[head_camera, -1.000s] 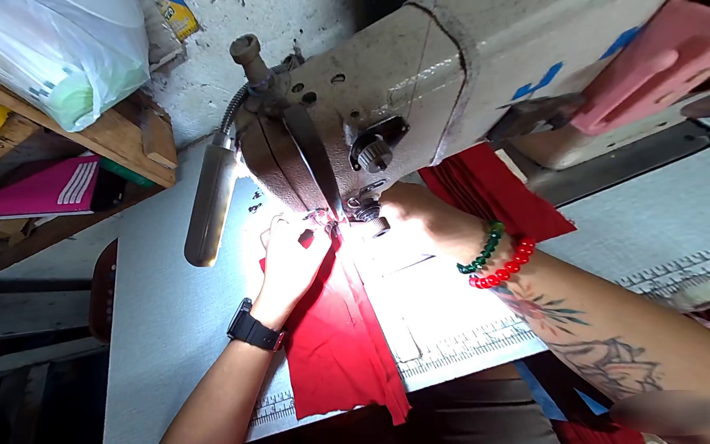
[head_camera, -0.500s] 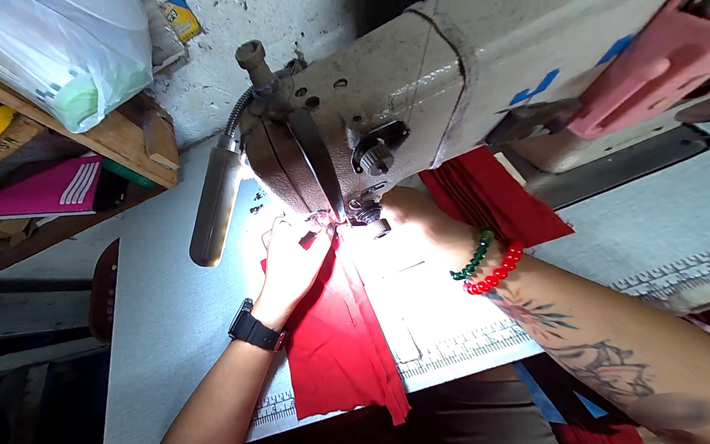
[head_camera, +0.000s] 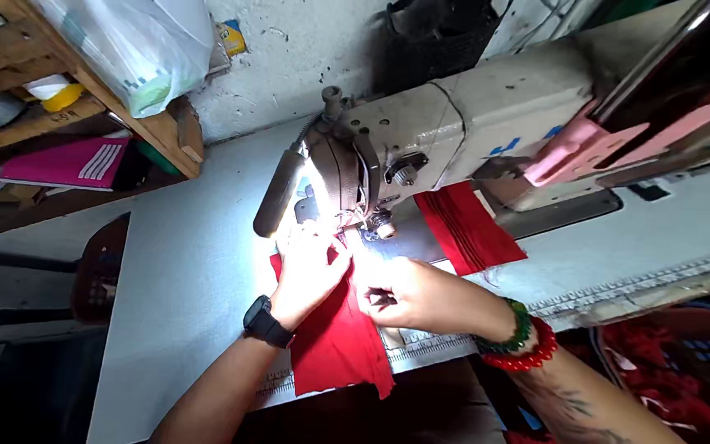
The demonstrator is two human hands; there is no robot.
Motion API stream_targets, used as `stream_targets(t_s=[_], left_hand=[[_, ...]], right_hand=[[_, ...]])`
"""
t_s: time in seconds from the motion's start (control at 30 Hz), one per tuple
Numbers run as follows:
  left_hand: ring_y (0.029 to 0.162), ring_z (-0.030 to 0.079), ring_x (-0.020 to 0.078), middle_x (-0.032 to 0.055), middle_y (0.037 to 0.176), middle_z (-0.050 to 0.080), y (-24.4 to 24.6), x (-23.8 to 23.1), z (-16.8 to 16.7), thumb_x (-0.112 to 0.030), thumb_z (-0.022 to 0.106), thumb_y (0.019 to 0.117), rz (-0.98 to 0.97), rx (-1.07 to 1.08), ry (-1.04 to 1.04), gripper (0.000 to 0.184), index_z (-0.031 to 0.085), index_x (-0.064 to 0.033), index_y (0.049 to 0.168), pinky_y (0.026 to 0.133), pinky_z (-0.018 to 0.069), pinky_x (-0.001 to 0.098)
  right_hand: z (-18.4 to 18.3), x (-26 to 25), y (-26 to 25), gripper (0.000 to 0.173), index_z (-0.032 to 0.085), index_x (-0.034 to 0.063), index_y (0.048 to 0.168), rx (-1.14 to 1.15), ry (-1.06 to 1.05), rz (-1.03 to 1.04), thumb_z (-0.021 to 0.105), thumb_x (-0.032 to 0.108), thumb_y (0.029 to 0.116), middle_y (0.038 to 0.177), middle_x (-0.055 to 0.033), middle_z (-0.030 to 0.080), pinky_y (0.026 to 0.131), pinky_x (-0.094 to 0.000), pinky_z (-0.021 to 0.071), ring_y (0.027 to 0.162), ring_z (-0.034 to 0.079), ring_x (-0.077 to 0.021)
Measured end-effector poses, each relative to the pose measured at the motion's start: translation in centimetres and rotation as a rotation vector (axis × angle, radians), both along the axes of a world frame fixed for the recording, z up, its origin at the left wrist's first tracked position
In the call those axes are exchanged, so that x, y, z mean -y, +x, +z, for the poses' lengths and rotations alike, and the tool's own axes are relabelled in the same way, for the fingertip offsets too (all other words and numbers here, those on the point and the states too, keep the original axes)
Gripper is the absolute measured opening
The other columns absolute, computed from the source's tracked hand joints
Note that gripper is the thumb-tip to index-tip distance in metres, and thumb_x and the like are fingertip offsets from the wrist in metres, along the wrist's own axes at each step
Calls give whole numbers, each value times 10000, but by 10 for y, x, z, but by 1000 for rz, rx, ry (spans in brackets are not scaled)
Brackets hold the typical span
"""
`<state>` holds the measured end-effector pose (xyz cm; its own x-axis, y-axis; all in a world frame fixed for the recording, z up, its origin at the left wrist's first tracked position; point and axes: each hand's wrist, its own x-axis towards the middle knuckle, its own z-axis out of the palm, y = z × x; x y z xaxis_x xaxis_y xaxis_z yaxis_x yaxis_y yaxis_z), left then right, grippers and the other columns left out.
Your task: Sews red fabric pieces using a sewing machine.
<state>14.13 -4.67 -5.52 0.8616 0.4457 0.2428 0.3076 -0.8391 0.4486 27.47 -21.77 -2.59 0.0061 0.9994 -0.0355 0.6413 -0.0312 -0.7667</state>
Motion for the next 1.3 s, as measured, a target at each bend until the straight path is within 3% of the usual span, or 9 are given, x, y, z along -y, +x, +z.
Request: stream_targets(t_s=[0.1, 0.2, 0.27, 0.57, 0.7, 0.83, 0.93, 1.07, 1.3], left_hand=[[1052, 640, 251, 58, 1031, 679, -12, 8, 7, -339, 606, 984, -83, 15, 122, 241, 762, -162, 932, 970, 445, 587], [927, 646, 224, 25, 877, 663, -23, 18, 16, -269, 621, 980, -165, 34, 293, 198, 767, -168, 893, 842, 514, 485], [955, 633, 230, 21, 906, 667, -29, 24, 18, -241, 590, 1003, -215, 11, 365, 209, 749, -155, 898, 861, 489, 473], [910, 661, 251, 53, 862, 679, -16, -37, 19, -345, 529, 1034, -160, -50, 240, 315, 734, -146, 900, 923, 436, 566], [1098, 652, 284, 106, 1120, 720, 34, -105, -6, -260, 678, 913, 10, -23, 194, 260, 726, -98, 1111, 1013, 436, 553], [1130, 632, 370, 160, 1160, 679, 47, -116, 6, -143, 659, 951, 97, -88, 237, 208, 712, -100, 1147, 885, 466, 642], [1144, 617, 324, 130, 1208, 661, 19, -102, -2, -246, 671, 919, 41, -5, 204, 340, 679, -110, 1230, 926, 469, 592], [1035, 643, 197, 35, 997, 708, -24, -38, 9, -314, 515, 1034, -137, 71, 228, 298, 755, -144, 978, 958, 452, 475], [1194, 632, 218, 17, 1289, 697, -57, 27, -8, -183, 513, 1039, -535, 53, 321, 280, 715, -193, 1232, 992, 475, 450]], right_hand=[[-1, 5, -1, 180, 705, 160, 894, -9, 51, -106, 615, 308, 941, 768, 42, 620, 647, -318, 493, 723, 587, -61], [-8, -6, 3, 237, 761, 194, 1154, 251, 176, -327, 626, 277, 978, 993, -24, 751, 814, -463, 582, 917, 714, -180], [-16, -15, 5, 296, 752, 249, 1230, 381, 160, -347, 642, 256, 955, 1024, -43, 749, 809, -519, 568, 942, 713, -238], [-41, -20, -5, 270, 758, 167, 1139, 627, 255, -335, 641, 194, 898, 970, -85, 744, 711, -488, 584, 882, 729, -283], [-44, -15, -5, 184, 764, 138, 1017, 646, 275, -336, 641, 186, 889, 934, -79, 734, 709, -454, 587, 877, 727, -269], [-47, -11, -5, 208, 780, 163, 1032, 623, 309, -331, 628, 225, 904, 946, -54, 743, 705, -438, 591, 881, 730, -249], [-48, -11, -4, 161, 761, 140, 985, 618, 290, -324, 639, 184, 889, 913, -63, 728, 710, -442, 589, 860, 724, -254], [-47, -11, -3, 201, 766, 148, 1032, 588, 280, -325, 632, 201, 892, 906, -60, 731, 706, -459, 585, 847, 723, -252], [-47, -11, -4, 207, 758, 143, 1026, 604, 273, -317, 603, 227, 918, 922, -65, 728, 715, -443, 585, 863, 720, -252]])
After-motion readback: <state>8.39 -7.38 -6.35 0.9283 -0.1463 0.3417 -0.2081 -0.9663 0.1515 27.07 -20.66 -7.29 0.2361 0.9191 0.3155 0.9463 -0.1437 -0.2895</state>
